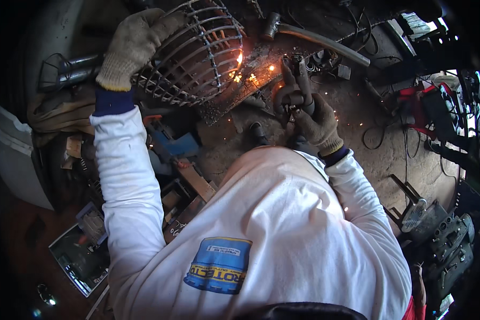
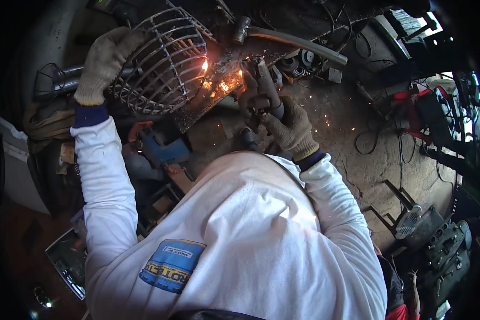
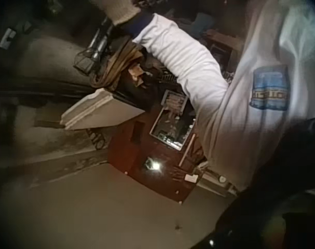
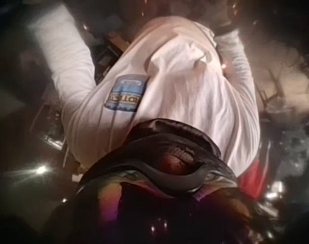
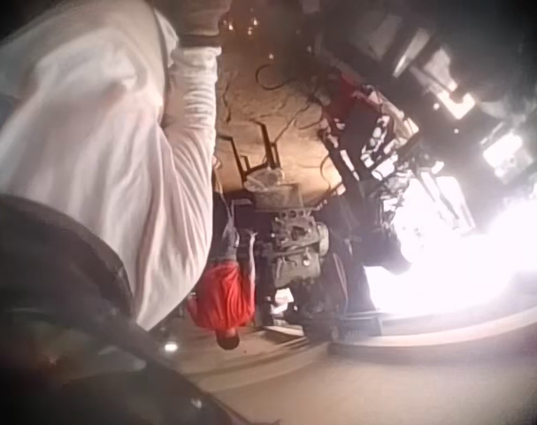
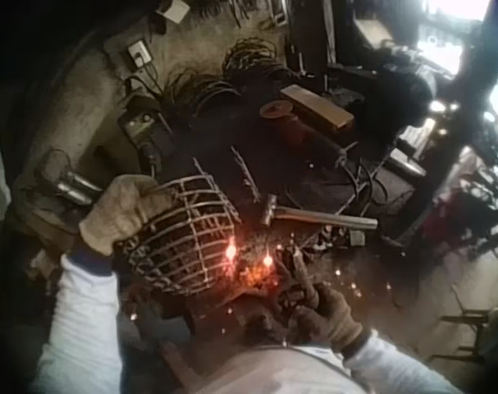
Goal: The person welds a curved metal grid structure using a welding torch and metal rods, holding the grid by hand while wearing gloves.
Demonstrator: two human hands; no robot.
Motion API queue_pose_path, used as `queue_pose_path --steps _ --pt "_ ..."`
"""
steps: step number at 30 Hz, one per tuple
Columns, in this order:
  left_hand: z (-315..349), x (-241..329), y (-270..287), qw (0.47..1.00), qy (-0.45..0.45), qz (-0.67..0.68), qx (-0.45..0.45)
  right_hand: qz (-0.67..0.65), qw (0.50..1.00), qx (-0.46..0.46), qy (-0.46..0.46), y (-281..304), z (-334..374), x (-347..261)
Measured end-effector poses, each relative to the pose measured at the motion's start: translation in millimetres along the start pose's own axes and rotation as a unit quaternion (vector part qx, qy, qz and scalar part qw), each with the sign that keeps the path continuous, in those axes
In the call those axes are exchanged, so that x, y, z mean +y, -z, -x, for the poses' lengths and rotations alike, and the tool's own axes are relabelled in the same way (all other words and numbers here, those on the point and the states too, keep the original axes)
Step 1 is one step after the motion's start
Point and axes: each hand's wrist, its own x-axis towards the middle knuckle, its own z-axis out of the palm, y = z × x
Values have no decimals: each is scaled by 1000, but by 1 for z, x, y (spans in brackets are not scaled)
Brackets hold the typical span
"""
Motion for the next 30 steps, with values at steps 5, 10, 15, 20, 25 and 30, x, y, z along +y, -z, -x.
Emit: queue_pose_path --steps 5,10,15,20,25,30 --pt "-30 -6 -9 995 79 -12 -51 -33 997 24 -70 9 11 2" --pt "-45 -30 -6 996 64 -24 -49 -49 994 38 -95 14 18 2" --pt "-44 -36 -7 998 18 9 -52 9 997 15 -80 23 19 -3" --pt "-18 40 -47 904 -11 -412 113 -106 984 -2 -143 34 21 -4" --pt "28 52 -66 871 -187 -337 304 -211 966 -29 -145 46 16 -7" --pt "98 77 -175 980 -173 -92 -26 -417 890 -81 -164 47 -3 -7"
